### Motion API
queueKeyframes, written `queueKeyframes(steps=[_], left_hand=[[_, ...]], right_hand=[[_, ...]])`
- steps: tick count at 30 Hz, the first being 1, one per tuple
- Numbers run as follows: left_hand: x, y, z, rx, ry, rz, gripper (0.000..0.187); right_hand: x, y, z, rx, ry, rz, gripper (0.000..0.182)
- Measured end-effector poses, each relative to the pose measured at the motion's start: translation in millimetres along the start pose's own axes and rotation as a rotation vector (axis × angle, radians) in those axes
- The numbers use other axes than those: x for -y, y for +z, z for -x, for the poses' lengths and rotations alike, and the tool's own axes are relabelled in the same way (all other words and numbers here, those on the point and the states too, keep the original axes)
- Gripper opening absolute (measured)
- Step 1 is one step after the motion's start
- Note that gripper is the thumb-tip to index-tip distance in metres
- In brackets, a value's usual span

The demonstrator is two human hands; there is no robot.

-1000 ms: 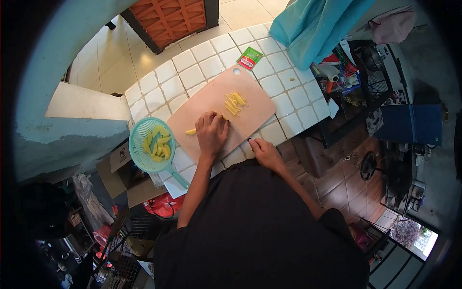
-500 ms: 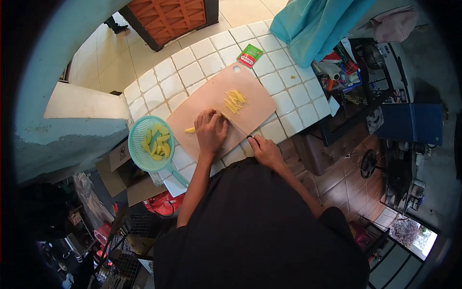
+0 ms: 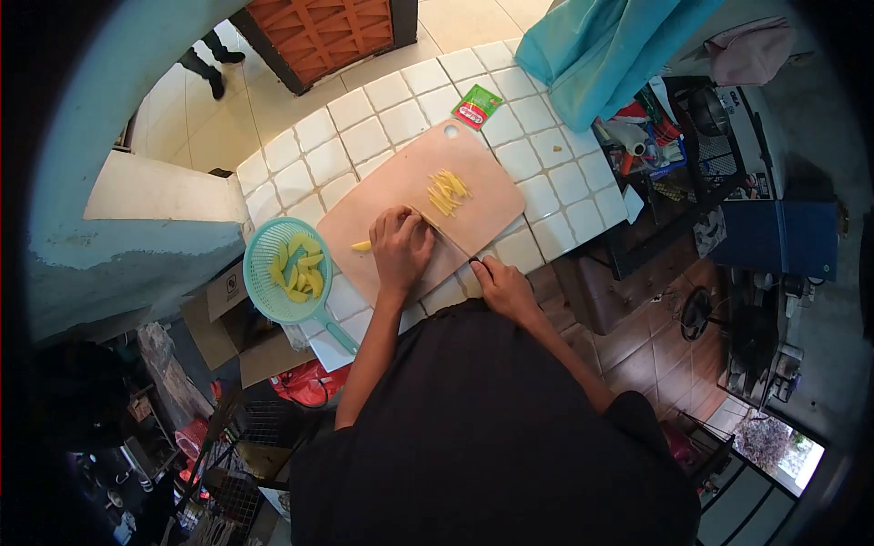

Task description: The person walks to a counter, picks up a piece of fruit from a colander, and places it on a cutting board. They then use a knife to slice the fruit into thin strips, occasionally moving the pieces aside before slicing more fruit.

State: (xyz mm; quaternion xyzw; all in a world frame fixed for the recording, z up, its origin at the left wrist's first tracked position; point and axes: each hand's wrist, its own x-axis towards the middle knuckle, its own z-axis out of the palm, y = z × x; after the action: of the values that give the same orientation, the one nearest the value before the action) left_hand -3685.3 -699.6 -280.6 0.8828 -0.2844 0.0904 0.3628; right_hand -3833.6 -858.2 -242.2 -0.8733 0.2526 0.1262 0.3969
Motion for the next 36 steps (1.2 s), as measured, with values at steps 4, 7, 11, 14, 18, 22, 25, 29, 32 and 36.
queueKeyframes(steps=[4,7,11,14,18,22,25,29,32,36], left_hand=[[0,-1,0,0.004,-0.003,0.002,0.026],[1,0,0,0.006,-0.005,0.0,0.026],[0,1,0,-0.005,0.013,-0.02,0.026],[1,2,1,-0.003,0.006,-0.004,0.026],[0,0,1,-0.003,0.004,-0.002,0.023],[1,1,0,-0.004,0.013,0.002,0.022],[2,2,1,0.002,0.012,0.018,0.022],[1,-1,-2,0.02,0.027,0.007,0.024],[7,5,3,-0.007,0.016,-0.013,0.024],[5,5,1,0.003,0.02,0.008,0.022]], right_hand=[[0,-1,0,0.004,0.001,0.0,0.045],[-1,0,0,0.007,0.01,0.004,0.044],[-1,-1,1,0.003,0.022,-0.004,0.044],[0,-2,0,0.007,0.022,0.016,0.044],[5,-6,0,0.023,0.042,0.065,0.044],[6,-4,0,0.023,0.03,0.102,0.044],[8,-5,-3,0.036,0.046,0.161,0.044],[15,1,-17,-0.03,-0.03,0.152,0.046],[20,-5,-21,-0.004,-0.041,0.146,0.047],[16,-12,-8,0.04,0.049,0.105,0.048]])
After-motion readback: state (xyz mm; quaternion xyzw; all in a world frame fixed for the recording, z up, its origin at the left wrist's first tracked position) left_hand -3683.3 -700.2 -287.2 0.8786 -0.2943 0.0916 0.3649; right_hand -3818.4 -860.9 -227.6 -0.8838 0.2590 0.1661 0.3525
